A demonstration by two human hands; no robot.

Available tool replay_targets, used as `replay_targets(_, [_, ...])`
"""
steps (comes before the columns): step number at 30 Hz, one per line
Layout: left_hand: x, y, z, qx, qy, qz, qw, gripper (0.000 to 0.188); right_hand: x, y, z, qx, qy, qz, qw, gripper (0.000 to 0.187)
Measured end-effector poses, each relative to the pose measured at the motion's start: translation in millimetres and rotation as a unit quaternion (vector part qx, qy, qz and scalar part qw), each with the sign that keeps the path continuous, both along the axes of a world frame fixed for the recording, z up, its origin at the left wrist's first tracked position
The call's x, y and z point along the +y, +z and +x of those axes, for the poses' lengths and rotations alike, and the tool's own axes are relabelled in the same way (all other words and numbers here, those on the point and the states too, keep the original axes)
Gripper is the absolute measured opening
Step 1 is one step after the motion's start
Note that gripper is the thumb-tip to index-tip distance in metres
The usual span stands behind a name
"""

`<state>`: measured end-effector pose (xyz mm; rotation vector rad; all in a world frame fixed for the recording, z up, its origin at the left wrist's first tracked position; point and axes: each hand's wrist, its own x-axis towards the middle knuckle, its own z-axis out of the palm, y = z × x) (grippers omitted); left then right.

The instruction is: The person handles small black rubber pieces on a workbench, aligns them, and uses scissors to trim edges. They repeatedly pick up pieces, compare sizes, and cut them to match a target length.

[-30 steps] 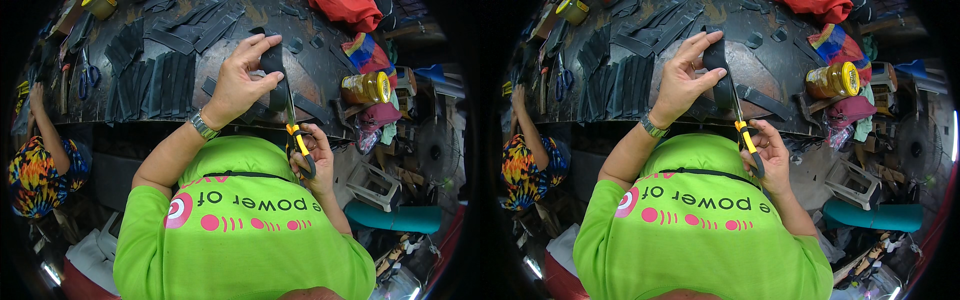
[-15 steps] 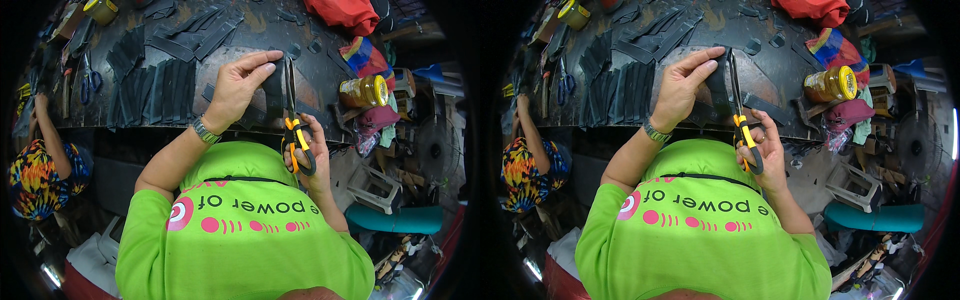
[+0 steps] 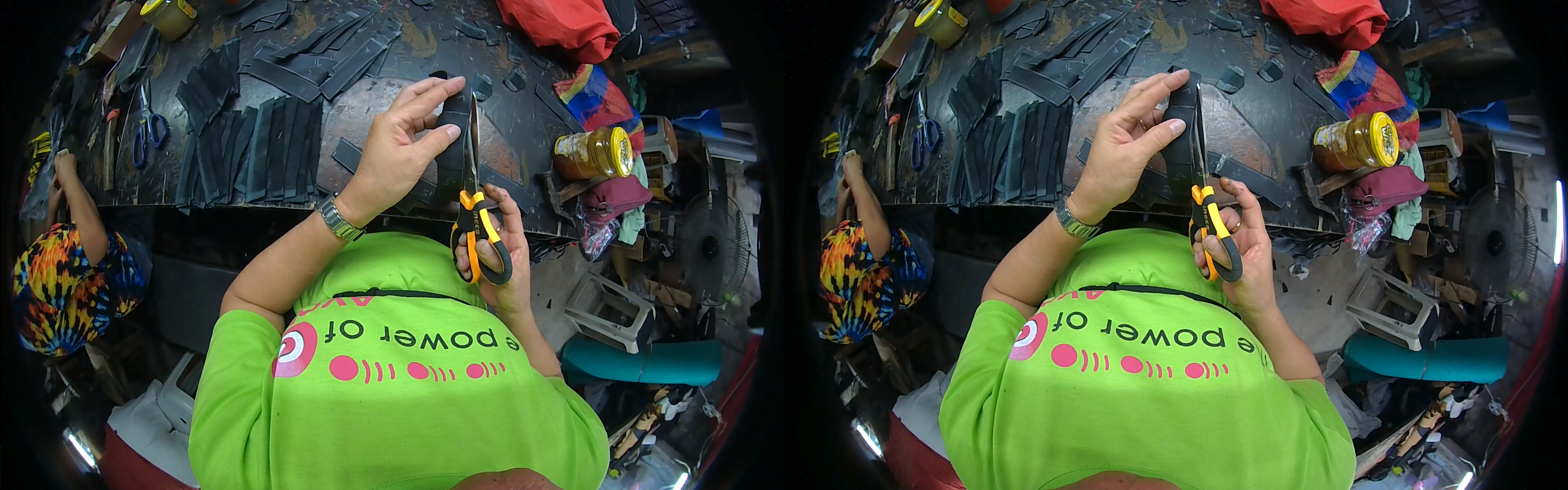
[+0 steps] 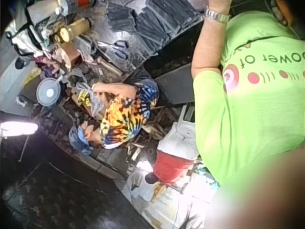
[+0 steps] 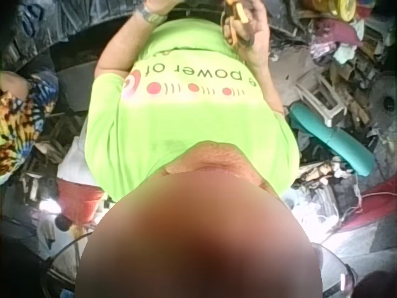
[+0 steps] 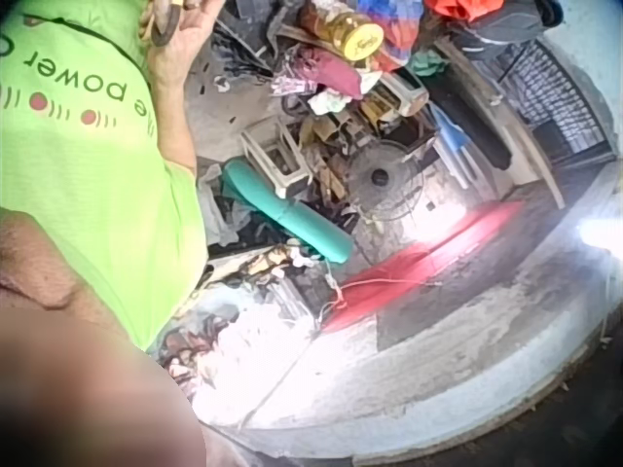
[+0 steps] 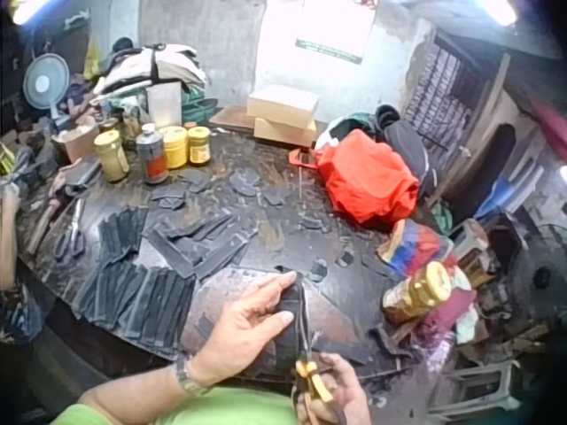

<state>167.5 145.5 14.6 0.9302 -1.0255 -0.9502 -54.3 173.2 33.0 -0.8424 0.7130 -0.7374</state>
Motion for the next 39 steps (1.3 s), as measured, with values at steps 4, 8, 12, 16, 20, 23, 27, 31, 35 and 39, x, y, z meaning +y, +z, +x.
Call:
replay_targets(4, [0.0, -1.3, -1.8, 0.016, 0.018, 0.006, 1.000, 0.054, 1.7, -1.7, 0.8, 0.027, 0.002, -0.014, 1.000, 0.087])
replay_targets(8, [2.1, 1.7, -2.5, 0.062, 0.034, 0.019, 0.997, 0.053, -2.0, 0.7, -0.1, 0.041, -0.011, -0.030, 0.999, 0.085])
replay_targets(12, [4.0, 7.6, 4.1, 0.212, -0.013, 0.037, 0.977, 0.048, -31.7, 10.3, -8.1, 0.143, -0.072, -0.162, 0.974, 0.071])
replay_targets(16, [6.4, 14.1, 16.3, 0.263, -0.025, 0.024, 0.964, 0.037, -80.2, 17.8, -2.5, 0.243, -0.064, -0.314, 0.916, 0.056])
replay_targets(20, [10.7, 21.8, 24.9, 0.267, 0.004, -0.010, 0.964, 0.027, -122.1, 21.8, 29.9, 0.397, -0.002, -0.398, 0.827, 0.049])
replay_targets(23, [18.3, 27.2, 30.6, 0.260, 0.014, -0.029, 0.965, 0.027, -147.9, 18.5, 68.0, 0.481, 0.020, -0.449, 0.753, 0.051])
replay_targets(27, [24.8, 29.7, 36.4, 0.222, 0.032, -0.029, 0.974, 0.029, -170.7, 7.7, 111.0, 0.537, 0.020, -0.513, 0.669, 0.048])
replay_targets(31, [24.5, 30.8, 39.2, 0.212, 0.028, -0.029, 0.976, 0.035, -182.4, 2.3, 142.4, 0.574, 0.027, -0.514, 0.638, 0.044])
replay_targets(35, [21.9, 33.4, 37.6, 0.223, 0.019, -0.013, 0.975, 0.043, -184.5, 7.9, 153.7, 0.603, 0.037, -0.520, 0.603, 0.041])
replay_targets(39, [14.8, 38.6, 36.6, 0.198, 0.000, -0.026, 0.980, 0.048, -176.5, 19.4, 141.0, 0.520, 0.021, -0.526, 0.673, 0.050])
